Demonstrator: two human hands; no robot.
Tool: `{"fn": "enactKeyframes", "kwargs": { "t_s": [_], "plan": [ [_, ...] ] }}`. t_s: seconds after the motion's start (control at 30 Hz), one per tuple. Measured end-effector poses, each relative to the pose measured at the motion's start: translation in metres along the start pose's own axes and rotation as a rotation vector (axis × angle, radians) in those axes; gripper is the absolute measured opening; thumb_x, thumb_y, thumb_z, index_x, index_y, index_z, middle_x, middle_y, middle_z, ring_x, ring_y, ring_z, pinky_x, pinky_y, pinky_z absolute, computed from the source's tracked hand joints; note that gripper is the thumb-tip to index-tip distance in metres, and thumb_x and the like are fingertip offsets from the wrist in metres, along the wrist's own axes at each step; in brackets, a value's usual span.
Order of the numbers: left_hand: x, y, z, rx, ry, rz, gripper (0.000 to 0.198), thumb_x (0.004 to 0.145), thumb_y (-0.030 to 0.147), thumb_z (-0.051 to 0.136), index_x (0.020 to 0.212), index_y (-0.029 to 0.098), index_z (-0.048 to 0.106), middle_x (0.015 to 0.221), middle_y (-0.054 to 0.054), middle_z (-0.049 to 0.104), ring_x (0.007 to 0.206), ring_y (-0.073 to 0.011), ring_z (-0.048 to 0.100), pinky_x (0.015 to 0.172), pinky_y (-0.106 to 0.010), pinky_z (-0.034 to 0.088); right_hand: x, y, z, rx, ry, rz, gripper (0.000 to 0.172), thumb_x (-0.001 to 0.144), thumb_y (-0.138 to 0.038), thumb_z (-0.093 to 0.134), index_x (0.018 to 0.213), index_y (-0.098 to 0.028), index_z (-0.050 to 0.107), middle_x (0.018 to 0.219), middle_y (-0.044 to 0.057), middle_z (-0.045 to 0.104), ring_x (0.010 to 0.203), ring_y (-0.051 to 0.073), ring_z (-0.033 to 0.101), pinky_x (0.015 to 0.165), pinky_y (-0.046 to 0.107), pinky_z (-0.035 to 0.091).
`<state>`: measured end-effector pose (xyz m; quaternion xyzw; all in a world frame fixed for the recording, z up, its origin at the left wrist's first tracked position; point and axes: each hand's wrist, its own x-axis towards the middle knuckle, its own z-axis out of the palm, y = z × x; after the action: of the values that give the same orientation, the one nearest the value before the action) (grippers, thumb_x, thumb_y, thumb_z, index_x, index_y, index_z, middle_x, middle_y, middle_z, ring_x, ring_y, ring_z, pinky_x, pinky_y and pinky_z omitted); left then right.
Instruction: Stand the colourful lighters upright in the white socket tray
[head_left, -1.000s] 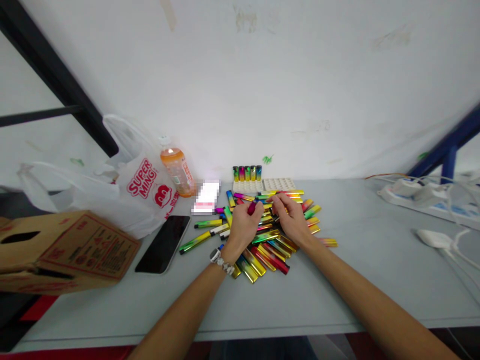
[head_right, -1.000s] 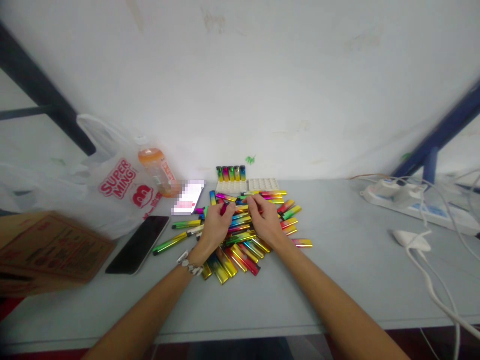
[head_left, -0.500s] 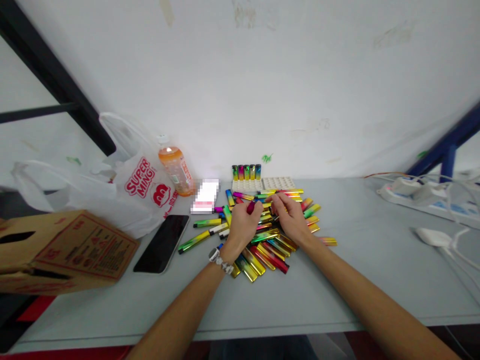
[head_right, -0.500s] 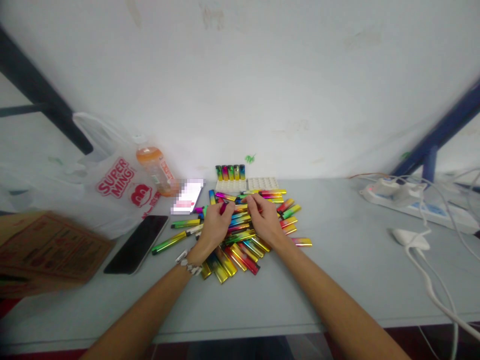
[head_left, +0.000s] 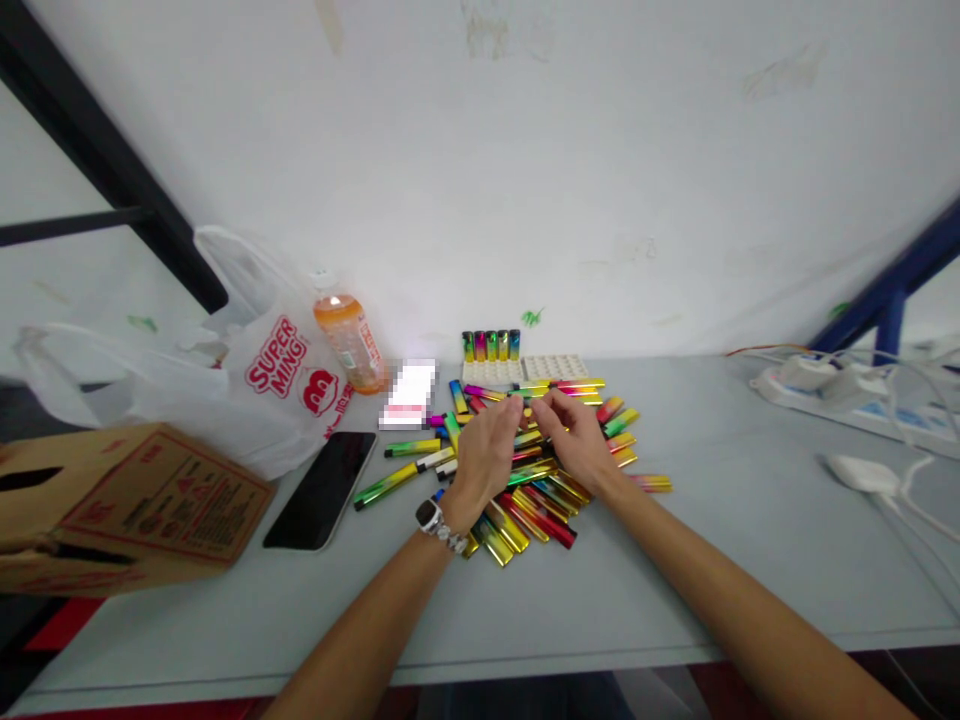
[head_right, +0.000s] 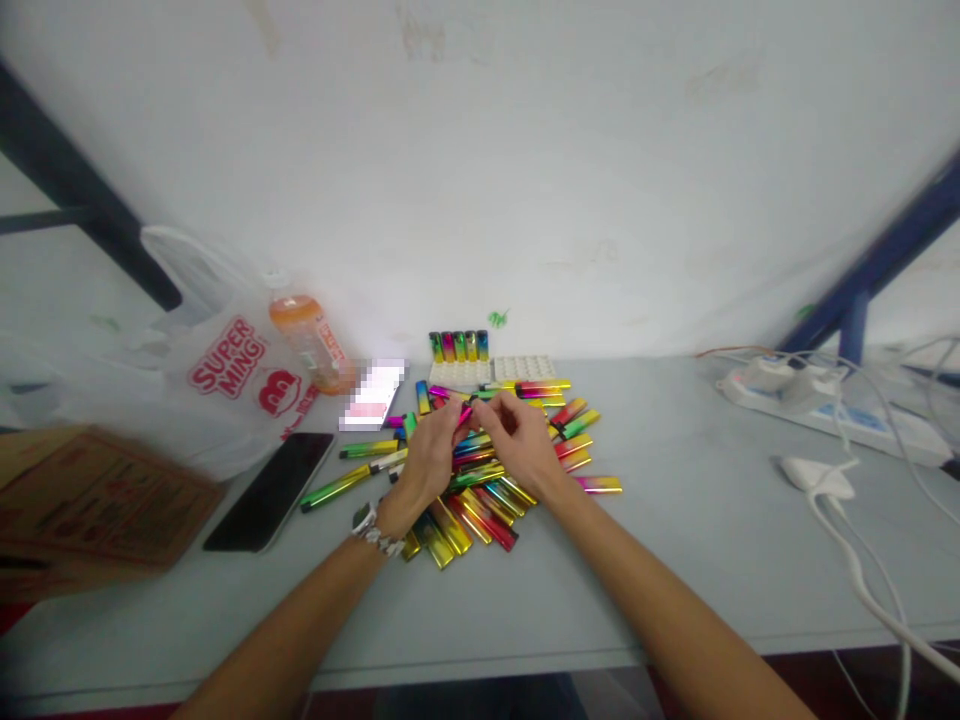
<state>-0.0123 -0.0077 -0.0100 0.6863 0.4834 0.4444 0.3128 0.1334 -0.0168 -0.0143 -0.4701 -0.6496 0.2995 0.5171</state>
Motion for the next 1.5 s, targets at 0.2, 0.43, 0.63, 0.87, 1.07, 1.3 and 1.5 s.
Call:
{"fn": "enactKeyframes", "kwargs": {
  "t_s": [0.2, 0.43, 0.63, 0.87, 1.07, 1.3, 1.5],
  "plan": [
    [-0.003, 0.000, 0.006, 0.046, -0.059, 0.138, 0.054, 0.102, 0.051, 0.018, 0.095, 0.020, 0.062, 0.101, -0.009, 0.066, 0.101, -0.0223, 0.060, 0.098, -0.038, 0.047, 0.006, 0.004, 0.004, 0.064, 0.037, 0.075, 0.037, 0.081, -0.052, 0.070, 0.075, -0.021, 0.052, 0.065, -0.003, 0.053, 0.060, 0.012, 0.048, 0.055, 0.026, 0.040],
    [-0.004, 0.000, 0.007, 0.099, -0.130, 0.082, 0.055, 0.104, 0.049, 0.018, 0.143, 0.023, 0.046, 0.133, -0.011, 0.057, 0.135, -0.0222, 0.045, 0.120, -0.045, 0.030, 0.024, 0.002, -0.013, 0.253, -0.016, 0.188, 0.038, 0.074, -0.050, 0.074, 0.090, -0.019, 0.060, 0.071, 0.000, 0.063, 0.058, 0.014, 0.057, 0.046, 0.026, 0.049],
    [0.000, -0.007, 0.010, 0.211, -0.028, 0.171, 0.056, 0.102, 0.051, 0.034, 0.147, 0.020, 0.037, 0.145, -0.014, 0.046, 0.139, -0.0255, 0.039, 0.120, -0.047, 0.028, 0.081, 0.021, -0.038, 0.171, 0.021, 0.007, 0.031, 0.076, -0.040, 0.072, 0.093, -0.018, 0.060, 0.082, 0.003, 0.069, 0.069, 0.016, 0.068, 0.065, 0.031, 0.057],
    [0.003, -0.009, 0.010, 0.336, -0.023, 0.254, 0.035, 0.099, 0.041, 0.048, 0.124, 0.018, 0.054, 0.124, -0.013, 0.057, 0.120, -0.0265, 0.051, 0.108, -0.047, 0.040, 0.147, 0.045, -0.048, -0.251, -0.016, -0.161, 0.014, 0.080, -0.024, 0.063, 0.092, -0.016, 0.065, 0.084, 0.004, 0.072, 0.068, 0.015, 0.068, 0.068, 0.029, 0.053],
    [0.003, -0.010, 0.010, 0.368, -0.040, 0.273, 0.029, 0.099, 0.041, 0.047, 0.116, 0.019, 0.057, 0.118, -0.011, 0.058, 0.117, -0.0259, 0.053, 0.106, -0.046, 0.041, 0.168, 0.067, -0.043, -0.387, -0.125, -0.188, 0.017, 0.078, -0.014, 0.061, 0.091, -0.014, 0.072, 0.080, 0.003, 0.073, 0.071, 0.015, 0.066, 0.073, 0.029, 0.051],
    [0.003, -0.009, 0.011, 0.378, -0.056, 0.276, 0.027, 0.100, 0.039, 0.045, 0.111, 0.018, 0.058, 0.117, -0.011, 0.059, 0.115, -0.0252, 0.053, 0.104, -0.045, 0.041, 0.165, 0.069, -0.040, -0.590, -0.094, -0.177, 0.025, 0.087, -0.020, 0.058, 0.103, -0.014, 0.077, 0.097, 0.009, 0.067, 0.083, 0.019, 0.064, 0.084, 0.033, 0.050],
    [0.004, -0.012, 0.013, 0.390, -0.053, 0.291, 0.028, 0.100, 0.040, 0.045, 0.109, 0.018, 0.060, 0.114, -0.010, 0.059, 0.112, -0.0250, 0.053, 0.103, -0.045, 0.042, 0.128, 0.062, -0.030, -0.909, -0.041, -0.138, 0.047, 0.099, -0.038, 0.043, 0.143, -0.029, 0.056, 0.114, 0.012, 0.048, 0.097, 0.025, 0.058, 0.087, 0.037, 0.047]
  ]
}}
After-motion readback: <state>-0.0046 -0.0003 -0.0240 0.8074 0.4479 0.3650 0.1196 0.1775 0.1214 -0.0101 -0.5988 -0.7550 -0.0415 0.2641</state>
